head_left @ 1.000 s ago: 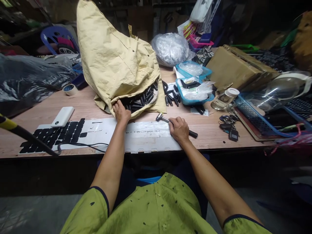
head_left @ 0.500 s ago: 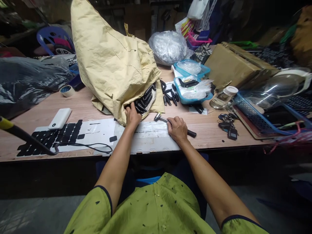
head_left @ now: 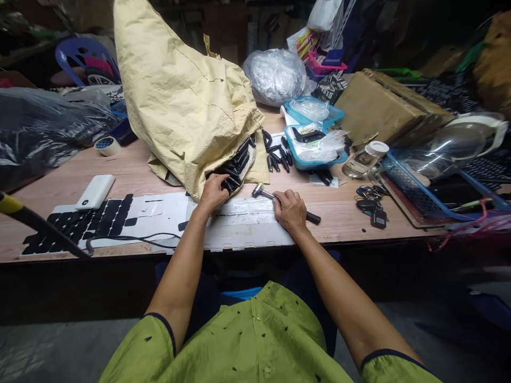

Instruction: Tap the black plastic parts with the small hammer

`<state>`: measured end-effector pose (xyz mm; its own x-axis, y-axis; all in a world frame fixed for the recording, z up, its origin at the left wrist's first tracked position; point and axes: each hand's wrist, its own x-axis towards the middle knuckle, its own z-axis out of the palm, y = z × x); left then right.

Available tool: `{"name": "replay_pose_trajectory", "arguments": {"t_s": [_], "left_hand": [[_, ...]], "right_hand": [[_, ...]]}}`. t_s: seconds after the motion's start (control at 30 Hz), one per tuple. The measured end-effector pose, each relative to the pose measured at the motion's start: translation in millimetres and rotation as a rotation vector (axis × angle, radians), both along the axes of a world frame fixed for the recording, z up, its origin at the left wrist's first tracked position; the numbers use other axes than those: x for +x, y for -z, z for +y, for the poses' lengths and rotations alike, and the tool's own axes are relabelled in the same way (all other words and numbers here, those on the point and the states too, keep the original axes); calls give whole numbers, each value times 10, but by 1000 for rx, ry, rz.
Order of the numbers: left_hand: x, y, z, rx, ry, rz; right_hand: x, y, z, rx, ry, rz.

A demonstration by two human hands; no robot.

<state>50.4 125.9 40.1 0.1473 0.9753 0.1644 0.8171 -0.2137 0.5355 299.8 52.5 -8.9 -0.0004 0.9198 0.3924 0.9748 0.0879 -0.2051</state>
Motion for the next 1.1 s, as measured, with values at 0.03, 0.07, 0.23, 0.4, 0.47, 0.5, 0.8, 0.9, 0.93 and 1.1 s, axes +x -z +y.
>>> {"name": "replay_pose_trajectory", "arguments": {"t_s": [0.03,0.07,0.23,0.4,0.47,0.5,0.8,0.9,0.93,1.1], "left_hand": [[2,-43,-12,-9,-25,35],[9,-81,-25,-14,-59,78],[69,-207,-106,-66,-231,268],[118,-235,-134,13,-45,287],[134,-221,-105,23,24,309],[139,-212,-83,22,38,324],[155,-323,-85,95,84,283],[212,-362,-302,155,132,163],[233,-341,-394,157,177,131],[256,23,-756,-6,342,37]], "right_hand": [[1,0,-1,2,0,1],[3,1,-1,4,-1,2],[2,12,4,-3,-5,19],[-6,11,7,-5,-4,30],[-9,7,7,-4,-3,33],[-10,5,7,-6,-3,35],[-8,10,20,-4,-3,35],[3,14,18,-10,-3,28],[8,17,17,-9,-4,27],[37,41,36,-2,-16,37]]}}
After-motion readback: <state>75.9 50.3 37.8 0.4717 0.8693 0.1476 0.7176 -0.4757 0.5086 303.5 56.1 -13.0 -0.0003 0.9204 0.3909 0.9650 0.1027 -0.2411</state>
